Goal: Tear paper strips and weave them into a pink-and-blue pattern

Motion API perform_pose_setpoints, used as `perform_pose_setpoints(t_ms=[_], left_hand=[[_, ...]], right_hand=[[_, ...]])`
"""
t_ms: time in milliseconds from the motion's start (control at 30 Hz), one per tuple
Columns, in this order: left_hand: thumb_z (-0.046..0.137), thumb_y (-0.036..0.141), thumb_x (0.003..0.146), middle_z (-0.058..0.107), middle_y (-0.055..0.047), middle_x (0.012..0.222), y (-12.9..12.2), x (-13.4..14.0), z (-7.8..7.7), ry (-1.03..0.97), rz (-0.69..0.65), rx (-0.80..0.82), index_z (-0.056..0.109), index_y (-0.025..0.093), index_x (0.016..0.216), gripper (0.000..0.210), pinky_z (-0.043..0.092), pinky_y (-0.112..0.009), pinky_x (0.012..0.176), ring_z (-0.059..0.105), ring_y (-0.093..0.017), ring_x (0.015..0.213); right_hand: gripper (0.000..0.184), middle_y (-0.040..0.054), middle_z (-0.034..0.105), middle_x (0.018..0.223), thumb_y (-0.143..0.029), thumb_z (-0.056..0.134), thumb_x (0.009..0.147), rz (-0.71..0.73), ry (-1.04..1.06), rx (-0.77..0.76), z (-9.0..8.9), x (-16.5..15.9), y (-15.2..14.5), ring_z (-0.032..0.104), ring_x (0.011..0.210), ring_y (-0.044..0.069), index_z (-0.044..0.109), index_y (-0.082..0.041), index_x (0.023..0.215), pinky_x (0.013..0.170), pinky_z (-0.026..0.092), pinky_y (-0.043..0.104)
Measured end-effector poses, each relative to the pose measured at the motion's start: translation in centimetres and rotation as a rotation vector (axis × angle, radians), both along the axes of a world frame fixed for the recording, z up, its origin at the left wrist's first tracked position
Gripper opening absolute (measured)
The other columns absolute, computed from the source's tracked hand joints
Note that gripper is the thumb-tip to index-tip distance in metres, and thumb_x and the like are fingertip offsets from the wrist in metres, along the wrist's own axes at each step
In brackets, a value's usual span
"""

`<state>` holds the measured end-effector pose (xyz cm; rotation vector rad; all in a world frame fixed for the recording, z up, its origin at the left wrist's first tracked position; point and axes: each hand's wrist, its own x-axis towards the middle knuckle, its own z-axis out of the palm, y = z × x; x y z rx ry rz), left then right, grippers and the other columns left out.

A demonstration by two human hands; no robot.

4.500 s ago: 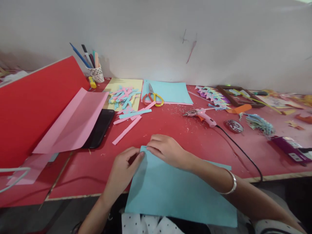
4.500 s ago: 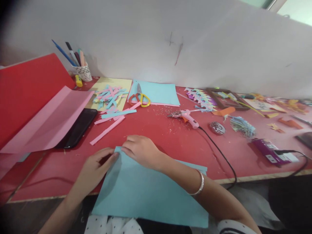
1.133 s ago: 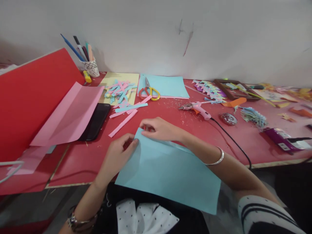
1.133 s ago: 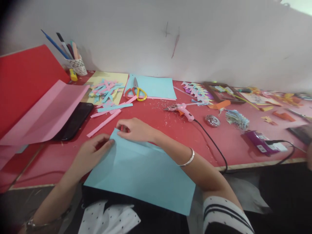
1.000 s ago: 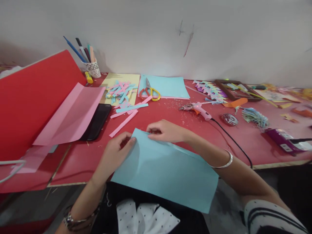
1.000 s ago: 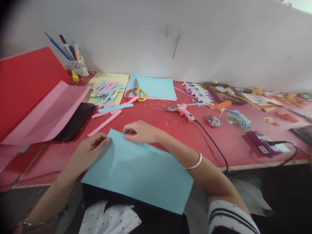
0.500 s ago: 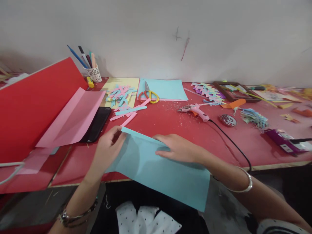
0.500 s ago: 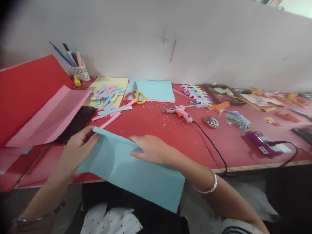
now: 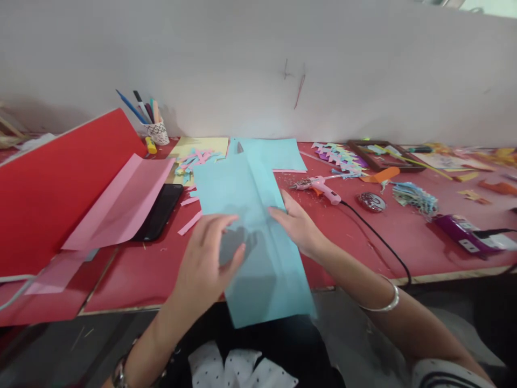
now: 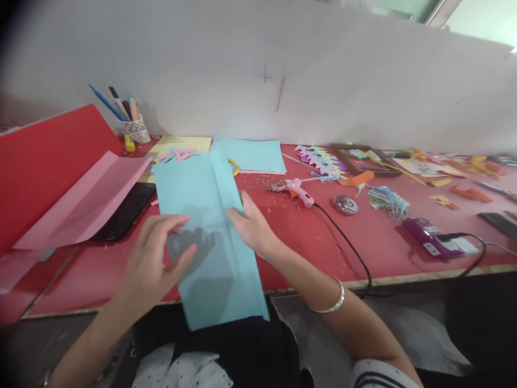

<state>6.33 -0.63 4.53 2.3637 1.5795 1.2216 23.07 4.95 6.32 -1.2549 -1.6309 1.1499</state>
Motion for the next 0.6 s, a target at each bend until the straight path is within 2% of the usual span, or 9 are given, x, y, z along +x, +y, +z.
perform_pose_setpoints(t_ms=[100,167,233,333,400,500,600], left_hand=[[0.043,0.037,0.082,0.054,-0.01,0.108,-0.8,1.6,0.1,0.15,-0.142,-0.108,0.041,0.016,0.117,0.041,0.046,-0.033,0.081,0.053,-0.022,0.099],[0.047,0.047,0.078,0.053,-0.013,0.114,-1.1,2.4,-0.4,0.227,-0.129,-0.164,0.037,0.014,0.121,0.056,0.046,-0.038,0.081,0.05,-0.027,0.106],[0.051,0.049,0.073,0.052,-0.016,0.115,-1.1,3.2,-1.1,0.278,-0.067,-0.173,0.037,0.011,0.122,0.063,0.047,-0.041,0.08,0.05,-0.03,0.106],[0.054,0.03,0.074,0.055,-0.013,0.108,-1.1,3.9,-1.6,0.346,0.025,-0.21,0.041,0.013,0.119,0.05,0.048,-0.037,0.075,0.056,-0.026,0.097],[0.047,0.015,0.076,0.058,-0.009,0.1,-0.9,4.1,-1.5,0.421,0.027,-0.334,0.044,0.016,0.116,0.04,0.049,-0.031,0.064,0.062,-0.021,0.08],[0.038,0.004,0.076,0.061,-0.003,0.089,-0.7,3.4,-1.2,0.573,-0.078,-0.503,0.05,0.019,0.107,0.036,0.045,-0.026,0.051,0.061,-0.016,0.062],[0.037,0.0,0.073,0.06,-0.003,0.079,-0.6,1.9,-1.4,0.695,-0.129,-0.46,0.056,0.019,0.09,0.032,0.046,-0.027,0.057,0.061,-0.018,0.071]], right_hand=[[0.038,0.0047,0.049,0.108,-0.013,0.038,0.069,-0.142,0.309,-0.115,-0.2,-1.3,-0.3,0.052,0.096,0.015,0.032,-0.022,0.105,0.08,0.045,0.029],[0.041,0.0036,0.048,0.107,-0.013,0.039,0.067,-0.197,0.418,-0.167,-0.4,-2.0,-0.8,0.052,0.094,0.014,0.03,-0.023,0.105,0.08,0.046,0.029],[0.041,0.0025,0.048,0.102,-0.014,0.039,0.065,-0.225,0.505,-0.23,-0.8,-2.5,-1.5,0.053,0.09,0.014,0.029,-0.024,0.104,0.08,0.047,0.03],[0.037,0.0016,0.049,0.098,-0.016,0.04,0.065,-0.233,0.641,-0.302,-1.3,-2.6,-2.5,0.055,0.088,0.014,0.03,-0.025,0.099,0.08,0.048,0.033],[0.032,0.0015,0.049,0.098,-0.018,0.042,0.065,-0.22,0.693,-0.323,-1.6,-2.2,-2.8,0.055,0.09,0.015,0.032,-0.025,0.094,0.082,0.047,0.035],[0.03,0.0023,0.049,0.102,-0.023,0.046,0.067,-0.242,0.644,-0.264,-2.3,-0.9,-3.0,0.053,0.095,0.016,0.032,-0.026,0.093,0.086,0.045,0.038],[0.035,0.0051,0.045,0.108,-0.028,0.045,0.073,-0.386,0.393,0.007,-3.4,1.1,-3.1,0.048,0.101,0.016,0.029,-0.026,0.104,0.093,0.039,0.039]])
